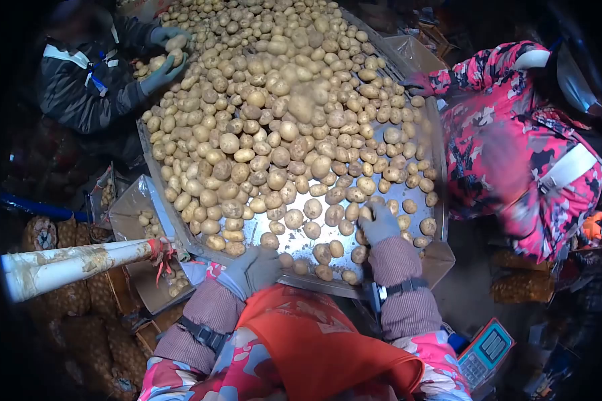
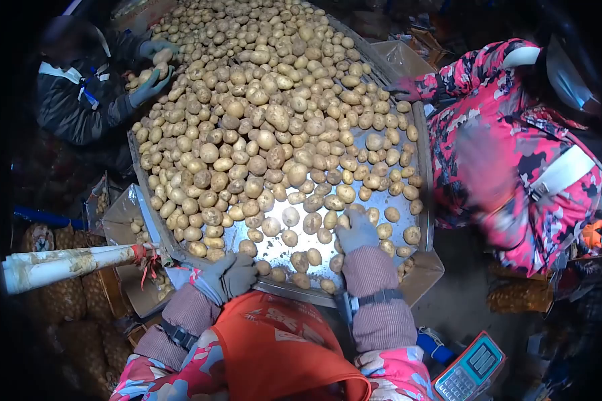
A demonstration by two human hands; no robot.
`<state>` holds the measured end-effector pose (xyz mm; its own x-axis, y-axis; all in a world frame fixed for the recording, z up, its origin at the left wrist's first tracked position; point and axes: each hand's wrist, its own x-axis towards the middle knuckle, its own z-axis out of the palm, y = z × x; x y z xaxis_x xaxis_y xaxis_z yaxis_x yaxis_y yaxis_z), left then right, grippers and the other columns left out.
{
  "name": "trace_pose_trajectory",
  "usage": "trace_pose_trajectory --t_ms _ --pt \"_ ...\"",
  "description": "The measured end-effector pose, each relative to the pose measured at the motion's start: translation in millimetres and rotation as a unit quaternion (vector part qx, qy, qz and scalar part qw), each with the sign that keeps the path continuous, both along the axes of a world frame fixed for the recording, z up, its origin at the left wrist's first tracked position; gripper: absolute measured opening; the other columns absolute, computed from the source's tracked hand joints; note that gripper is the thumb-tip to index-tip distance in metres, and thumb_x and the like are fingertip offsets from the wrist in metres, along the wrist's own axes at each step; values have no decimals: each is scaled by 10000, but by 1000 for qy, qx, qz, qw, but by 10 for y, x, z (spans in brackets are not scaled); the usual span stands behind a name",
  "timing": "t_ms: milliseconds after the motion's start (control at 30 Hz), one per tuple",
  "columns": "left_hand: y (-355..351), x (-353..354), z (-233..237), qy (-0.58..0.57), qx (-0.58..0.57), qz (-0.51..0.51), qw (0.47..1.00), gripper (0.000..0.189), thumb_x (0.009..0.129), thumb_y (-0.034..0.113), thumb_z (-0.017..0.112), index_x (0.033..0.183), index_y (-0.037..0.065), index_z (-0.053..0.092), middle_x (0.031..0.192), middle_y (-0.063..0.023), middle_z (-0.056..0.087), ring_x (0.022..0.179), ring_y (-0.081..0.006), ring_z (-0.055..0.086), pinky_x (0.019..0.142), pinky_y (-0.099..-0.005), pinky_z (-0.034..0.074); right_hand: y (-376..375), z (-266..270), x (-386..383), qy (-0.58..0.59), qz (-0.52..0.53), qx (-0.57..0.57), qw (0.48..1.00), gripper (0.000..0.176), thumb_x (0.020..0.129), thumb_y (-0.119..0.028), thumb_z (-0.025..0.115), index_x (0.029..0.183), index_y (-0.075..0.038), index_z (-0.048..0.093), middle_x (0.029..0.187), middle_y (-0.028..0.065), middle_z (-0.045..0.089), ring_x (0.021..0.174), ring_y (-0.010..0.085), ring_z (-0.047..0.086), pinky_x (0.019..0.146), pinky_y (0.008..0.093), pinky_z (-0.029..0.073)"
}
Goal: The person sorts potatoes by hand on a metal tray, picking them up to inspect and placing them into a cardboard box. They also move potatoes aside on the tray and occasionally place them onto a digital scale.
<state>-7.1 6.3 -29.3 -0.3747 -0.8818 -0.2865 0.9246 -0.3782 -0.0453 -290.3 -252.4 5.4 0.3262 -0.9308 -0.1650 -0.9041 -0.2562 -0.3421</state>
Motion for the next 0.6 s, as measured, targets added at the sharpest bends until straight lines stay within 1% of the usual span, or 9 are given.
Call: trace_pose_trajectory --t_ms 67,133,167,233,267,333,400,433,600 --pt "-65 -149 -4 -87 -33 5 996 537 1051 440 415 1400 35 473 1363 -229 542 1226 -350 549 1038 -487 465 273 122 53 -225 -126 267 928 492 863 -258 728 1304 -84 597 1133 158 647 976 200 643 812 340 540" --pt "-141 -358 -9 -261 -94 8 961 567 1029 466 457 1406 42 474 1350 -204 562 1206 -329 570 1029 -454 474 703 364 308 -409 -113 337 841 453 843 -190 755 1250 -39 625 1001 91 683 885 137 631 758 285 522" --pt "-182 -467 -12 -345 -121 9 931 584 1018 480 478 1409 46 475 1343 -192 572 1197 -318 580 1024 -437 478 823 461 429 -290 89 204 931 446 861 -193 741 1256 -27 617 1020 88 687 912 155 637 755 306 523" --pt "-235 -591 -43 -506 -173 6 845 619 997 506 520 1415 53 475 1330 -167 592 1177 -297 602 1014 -403 487 856 430 678 -304 237 269 883 445 888 -268 689 1266 -51 599 1073 166 671 1015 338 653 898 425 516" --pt "-220 -595 -68 -508 -165 10 845 619 997 506 520 1415 53 475 1330 -167 592 1177 -297 602 1014 -403 487 694 384 832 -306 260 114 909 408 870 -221 677 1238 -60 607 1091 158 655 1041 345 631 899 452 505" --pt "-170 -522 -127 -203 -62 29 977 439 1012 408 495 1284 64 515 1209 -111 574 1101 -232 569 992 -359 468 225 507 1264 -220 273 -122 928 414 816 -138 675 1225 -94 625 1204 153 615 1133 369 576 946 487 469" --pt "-134 -389 -155 126 33 53 990 279 1028 311 469 1152 75 554 1088 -54 556 1025 -167 536 969 -316 449 -213 450 1392 -117 278 -224 927 486 747 -119 700 1229 -125 636 1302 139 579 1207 385 528 986 505 437" --pt "-90 -347 -98 149 43 64 986 280 1030 300 461 1167 72 550 1111 -58 556 1047 -169 534 983 -316 443 -367 212 1393 -99 290 -245 920 512 712 -135 715 1218 -133 639 1305 122 567 1216 384 512 981 515 432" --pt "162 -166 473 -215 10 51 975 295 1040 245 424 1238 52 527 1223 -75 557 1160 -183 522 1056 -317 411 -75 131 1151 -39 184 -189 964 461 694 -192 757 1142 -134 664 1113 117 601 1059 366 567 865 496 475"
